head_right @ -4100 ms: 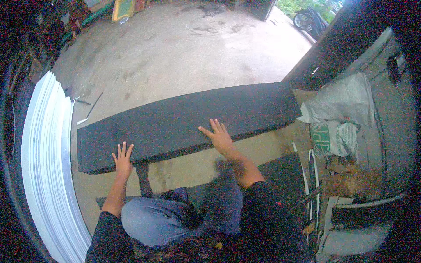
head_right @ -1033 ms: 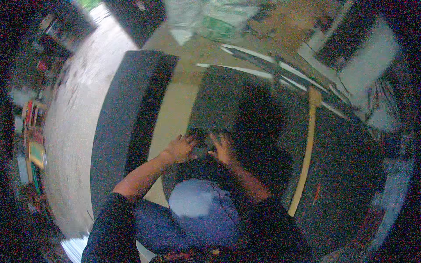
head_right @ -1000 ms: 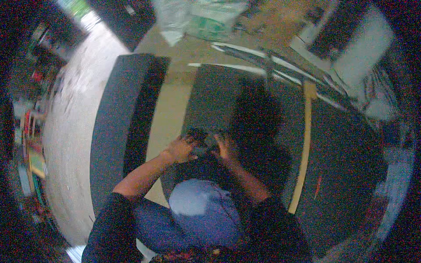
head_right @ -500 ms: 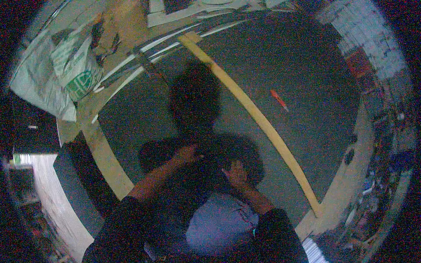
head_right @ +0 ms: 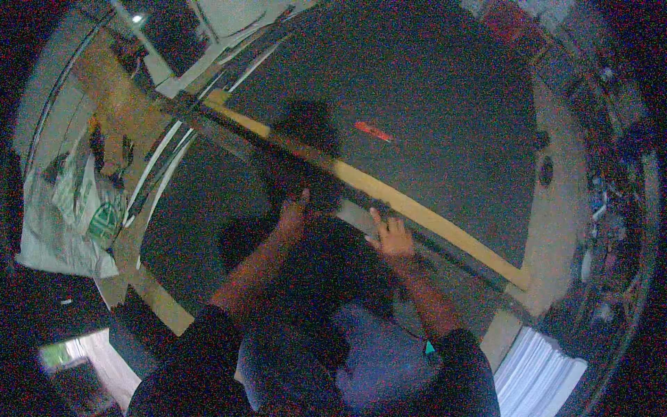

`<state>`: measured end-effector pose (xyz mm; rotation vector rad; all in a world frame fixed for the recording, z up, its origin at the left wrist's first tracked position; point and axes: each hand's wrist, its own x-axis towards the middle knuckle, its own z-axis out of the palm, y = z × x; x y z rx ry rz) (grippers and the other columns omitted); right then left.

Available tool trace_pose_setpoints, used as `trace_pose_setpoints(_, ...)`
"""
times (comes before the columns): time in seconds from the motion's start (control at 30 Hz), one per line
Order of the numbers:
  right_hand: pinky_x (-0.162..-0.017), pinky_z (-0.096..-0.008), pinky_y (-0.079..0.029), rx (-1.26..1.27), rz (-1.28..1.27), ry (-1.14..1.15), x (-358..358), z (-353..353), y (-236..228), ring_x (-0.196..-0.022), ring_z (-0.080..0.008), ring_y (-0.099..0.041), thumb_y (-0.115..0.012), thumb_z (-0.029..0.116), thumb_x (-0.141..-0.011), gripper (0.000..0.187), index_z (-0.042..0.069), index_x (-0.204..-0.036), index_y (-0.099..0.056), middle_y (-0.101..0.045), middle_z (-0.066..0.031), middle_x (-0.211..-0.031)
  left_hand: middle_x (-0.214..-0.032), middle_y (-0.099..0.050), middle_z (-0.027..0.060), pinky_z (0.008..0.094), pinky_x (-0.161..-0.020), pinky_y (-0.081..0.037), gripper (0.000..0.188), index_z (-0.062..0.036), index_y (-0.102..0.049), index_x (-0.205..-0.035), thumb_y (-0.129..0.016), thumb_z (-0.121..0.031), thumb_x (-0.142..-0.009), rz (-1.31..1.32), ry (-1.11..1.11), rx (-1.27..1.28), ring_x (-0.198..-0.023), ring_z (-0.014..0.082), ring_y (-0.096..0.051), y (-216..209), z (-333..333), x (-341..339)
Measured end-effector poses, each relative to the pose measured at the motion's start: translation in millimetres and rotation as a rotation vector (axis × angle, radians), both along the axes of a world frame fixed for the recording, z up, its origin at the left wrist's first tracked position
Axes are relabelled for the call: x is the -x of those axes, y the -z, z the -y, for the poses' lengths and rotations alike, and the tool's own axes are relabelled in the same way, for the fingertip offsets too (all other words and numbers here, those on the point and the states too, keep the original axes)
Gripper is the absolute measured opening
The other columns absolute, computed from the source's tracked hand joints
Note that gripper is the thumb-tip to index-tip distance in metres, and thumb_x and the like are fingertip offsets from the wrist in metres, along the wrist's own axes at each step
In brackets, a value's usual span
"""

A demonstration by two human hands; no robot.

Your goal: The person sits on the floor and uses a utility knife and a metal ruler to cut a large black sheet into smaller rectangular pieces. They repeatedly measure, mark, and cut the material, stacking the cut pieces aside.

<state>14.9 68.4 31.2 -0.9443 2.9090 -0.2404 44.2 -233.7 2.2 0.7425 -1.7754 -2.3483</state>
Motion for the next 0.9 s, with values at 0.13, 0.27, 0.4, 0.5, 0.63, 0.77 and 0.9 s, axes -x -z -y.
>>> trace_pose_setpoints(0.13, -0.096, -0.0553, -0.048, -0.09, 0.003, 0.064, 50.0, -24.9, -5.7, -0.122, -0.0389, -0.055, -0.074, 0.038, -0.091, 0.079, 0.041, -0.16, -0.036, -0.055, -0.0183, -0.139, -0.115, -0.069, 0.01, 0.0419, -0.08, -0.062, 0.043, -0.003, -0.061, -0.128, -0.065, -0.037, -0.103, 0.211, 0.017, -0.203, -0.094, 0.0223, -0.069, 5.1, -9.3, 64.4)
trace_pose_setpoints(0.27, -0.102, -0.0526, -0.042, 0.056, -0.09, 0.119, 113.8, -49.4, 0.0, -0.122, -0.0386, -0.055, -0.075, 0.022, -0.09, 0.075, 0.038, -0.157, -0.045, -0.058, -0.0188, -0.135, -0.138, -0.062, 0.0175, 0.0576, -0.11, -0.045, 0.061, -0.0083, -0.055, -0.144, -0.064, -0.05, -0.1, -0.039, 0.277, 0.577, -0.131, 0.0365, -0.057, 32.4, -11.2, 109.5)
trace_pose_setpoints(0.4, -0.104, -0.0511, -0.041, 0.121, -0.122, 0.117, 215.8, -53.0, 18.3, -0.118, -0.0349, -0.056, -0.075, 0.018, -0.09, 0.073, 0.037, -0.155, -0.048, -0.059, -0.0152, -0.132, -0.16, -0.041, 0.0205, 0.0662, -0.122, -0.016, 0.076, -0.0142, -0.049, -0.153, -0.059, -0.063, -0.096, -0.117, 0.255, 1.475, -0.154, 0.0439, -0.025, 58.1, -21.9, 162.2)
trace_pose_setpoints(0.5, -0.106, -0.0493, -0.04, 0.111, -0.118, 0.145, 277.1, -49.6, 41.1, -0.117, -0.0331, -0.055, -0.075, 0.017, -0.089, 0.073, 0.038, -0.154, -0.049, -0.06, -0.0126, -0.13, -0.168, -0.031, 0.0168, 0.0686, -0.122, -0.01, 0.076, -0.0188, -0.047, -0.155, -0.056, -0.065, -0.096, 0.002, 0.287, 1.449, -0.157, 0.0442, -0.015, 70.7, -24.3, 204.3)
trace_pose_setpoints(0.63, -0.11, -0.0476, -0.039, 0.13, -0.113, 0.162, 346.9, -49.1, 72.8, -0.118, -0.0334, -0.054, -0.075, 0.017, -0.088, 0.072, 0.039, -0.153, -0.051, -0.06, -0.0111, -0.131, -0.17, -0.026, 0.0131, 0.0694, -0.122, -0.01, 0.071, -0.0251, -0.043, -0.159, -0.05, -0.062, -0.099, 0.137, 0.281, 1.488, -0.158, 0.0442, -0.013, 83.1, -22.3, 210.2)
trace_pose_setpoints(0.77, -0.109, -0.0491, -0.04, 0.172, -0.073, 0.16, 391.7, -52.4, 98.0, -0.117, -0.0349, -0.055, -0.077, 0.014, -0.086, 0.075, 0.039, -0.152, -0.052, -0.059, -0.0117, -0.136, -0.171, -0.024, 0.0135, 0.0708, -0.121, -0.01, 0.068, -0.0256, -0.041, -0.16, -0.046, -0.06, -0.101, 0.193, 0.349, 1.535, -0.157, 0.0461, -0.013, 91.2, -22.2, 205.1)
trace_pose_setpoints(0.9, -0.108, -0.0497, -0.042, 0.107, 0.017, 0.196, 443.3, -55.5, 96.0, -0.117, -0.0357, -0.055, -0.075, 0.015, -0.088, 0.075, 0.041, -0.153, -0.049, -0.059, -0.0136, -0.135, -0.171, -0.022, 0.0142, 0.0719, -0.121, -0.008, 0.069, -0.0263, -0.039, -0.161, -0.047, -0.06, -0.101, 0.178, 0.368, 1.61, -0.157, 0.0472, -0.01, 93.3, -22.4, 215.7)
